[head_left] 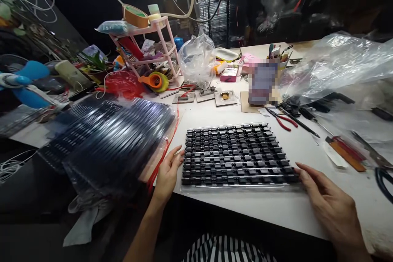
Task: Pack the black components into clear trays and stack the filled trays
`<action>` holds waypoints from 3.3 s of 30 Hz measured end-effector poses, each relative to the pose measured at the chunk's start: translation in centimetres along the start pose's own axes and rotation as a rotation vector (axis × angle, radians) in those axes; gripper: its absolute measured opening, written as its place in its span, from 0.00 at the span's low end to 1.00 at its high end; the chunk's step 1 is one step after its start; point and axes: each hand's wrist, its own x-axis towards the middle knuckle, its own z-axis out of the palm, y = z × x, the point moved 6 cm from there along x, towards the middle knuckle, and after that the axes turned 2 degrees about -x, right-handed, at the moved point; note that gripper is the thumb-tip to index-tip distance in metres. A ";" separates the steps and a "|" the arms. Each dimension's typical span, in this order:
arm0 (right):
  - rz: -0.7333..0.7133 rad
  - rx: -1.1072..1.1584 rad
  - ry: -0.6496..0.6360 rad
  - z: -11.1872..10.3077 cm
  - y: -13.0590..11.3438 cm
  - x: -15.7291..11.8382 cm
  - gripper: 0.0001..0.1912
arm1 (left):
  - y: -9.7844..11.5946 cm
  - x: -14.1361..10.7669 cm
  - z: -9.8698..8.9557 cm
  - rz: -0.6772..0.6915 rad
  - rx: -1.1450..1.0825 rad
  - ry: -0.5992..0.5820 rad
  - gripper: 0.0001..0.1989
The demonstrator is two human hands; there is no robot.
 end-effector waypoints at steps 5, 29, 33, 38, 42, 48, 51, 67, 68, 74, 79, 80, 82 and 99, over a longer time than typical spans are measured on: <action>0.041 0.049 -0.122 0.5 0.8 -1.3 0.27 | 0.5 2.1 -0.2 0.060 0.056 0.011 0.27; -0.016 0.647 -0.293 3.6 -3.0 3.3 0.15 | 0.7 6.4 0.6 0.008 -0.326 -0.036 0.15; -0.044 0.742 -0.285 3.2 -3.7 3.2 0.15 | 1.3 6.0 0.6 -0.011 -0.430 -0.020 0.15; -0.025 0.770 -0.302 3.0 -3.9 3.1 0.15 | 1.7 5.8 0.5 0.007 -0.477 -0.032 0.17; -0.100 0.759 -0.260 2.5 -4.2 3.1 0.16 | 1.7 5.6 0.3 0.024 -0.481 -0.013 0.17; -0.153 0.829 -0.226 2.2 -4.4 3.1 0.15 | 1.7 5.5 0.2 0.040 -0.480 -0.016 0.18; -0.154 0.820 -0.240 2.2 -4.5 3.1 0.14 | 1.8 5.5 0.4 0.039 -0.466 -0.014 0.18; -0.183 0.325 -0.290 3.5 -3.8 3.3 0.18 | -0.1 6.6 1.2 0.001 -0.132 -0.040 0.19; -0.192 0.303 -0.293 3.5 -3.8 3.3 0.19 | 0.0 6.5 1.3 0.007 -0.096 -0.040 0.20; -0.158 0.303 -0.325 2.1 -2.1 1.0 0.20 | -0.5 3.3 -0.3 -0.027 -0.030 -0.012 0.20; -0.114 0.192 -0.203 0.8 -0.4 -2.1 0.19 | -1.0 -0.8 -2.0 -0.072 -0.034 0.084 0.20; -0.120 0.170 -0.172 0.8 -0.5 -2.4 0.19 | -1.0 -1.2 -2.2 -0.073 -0.003 0.096 0.20; -0.143 0.131 -0.118 0.9 -0.8 -2.7 0.18 | -1.0 -1.6 -2.2 -0.064 0.059 0.105 0.20; -0.412 -0.082 -0.011 1.1 -2.5 -2.8 0.14 | -0.4 -1.7 -1.3 0.031 0.177 0.066 0.20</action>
